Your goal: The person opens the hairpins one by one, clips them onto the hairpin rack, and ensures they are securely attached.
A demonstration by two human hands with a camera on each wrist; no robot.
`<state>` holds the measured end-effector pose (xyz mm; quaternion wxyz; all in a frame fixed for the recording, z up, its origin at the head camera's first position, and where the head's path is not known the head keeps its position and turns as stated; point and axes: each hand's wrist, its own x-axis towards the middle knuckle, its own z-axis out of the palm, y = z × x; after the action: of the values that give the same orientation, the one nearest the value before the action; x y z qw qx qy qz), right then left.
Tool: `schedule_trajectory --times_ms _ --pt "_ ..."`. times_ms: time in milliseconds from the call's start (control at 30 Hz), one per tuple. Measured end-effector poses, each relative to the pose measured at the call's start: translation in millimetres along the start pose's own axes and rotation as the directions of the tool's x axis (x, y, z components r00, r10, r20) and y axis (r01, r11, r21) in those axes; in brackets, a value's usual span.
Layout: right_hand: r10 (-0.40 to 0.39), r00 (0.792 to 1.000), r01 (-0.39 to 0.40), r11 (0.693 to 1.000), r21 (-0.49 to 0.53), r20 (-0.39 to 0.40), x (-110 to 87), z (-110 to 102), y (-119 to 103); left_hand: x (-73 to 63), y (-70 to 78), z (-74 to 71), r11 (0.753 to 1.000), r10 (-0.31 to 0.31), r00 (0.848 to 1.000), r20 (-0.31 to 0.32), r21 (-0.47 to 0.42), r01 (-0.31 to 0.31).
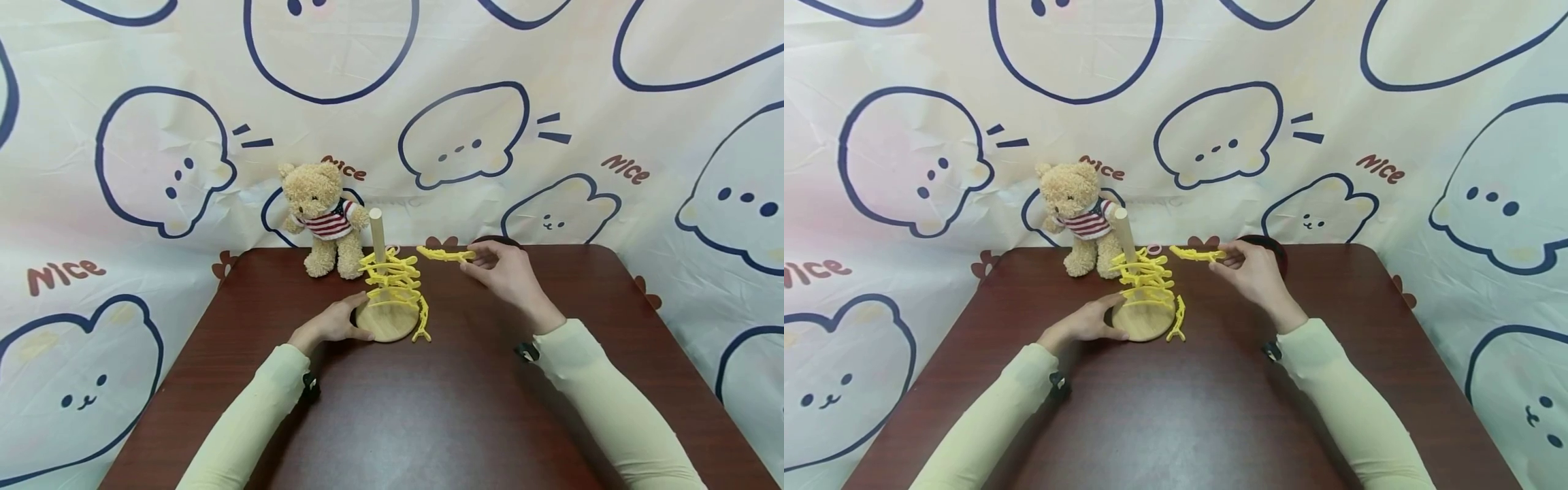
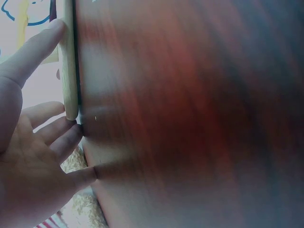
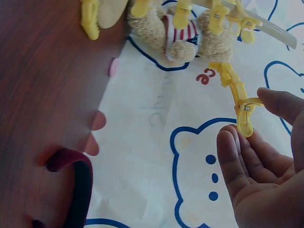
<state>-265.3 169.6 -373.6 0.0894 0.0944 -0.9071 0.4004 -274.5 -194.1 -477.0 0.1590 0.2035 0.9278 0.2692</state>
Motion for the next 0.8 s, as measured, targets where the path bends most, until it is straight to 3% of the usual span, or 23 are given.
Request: schedule_trajectory --times_ms 200,567,800 --pt "-0.036 0.999 0.036 0.999 -0.009 -0.040 0.4 -1 -7 0.8 -0.5 0.7 1.000 -0.013 1.000 0.004 0.001 0.013" --pt "-0.101 0.995 0.100 0.995 -0.023 -0.024 -1.8 -3 -23 -0.4 1.2 0.1 1.000 -0.025 1.000 0.002 -0.002 0.025" --pt "-0.157 0.987 0.158 0.987 0.027 -0.013 -1.3 1 -34 0.1 1.1 0.2 1.000 -0.015 1.000 -0.001 0.005 0.015"
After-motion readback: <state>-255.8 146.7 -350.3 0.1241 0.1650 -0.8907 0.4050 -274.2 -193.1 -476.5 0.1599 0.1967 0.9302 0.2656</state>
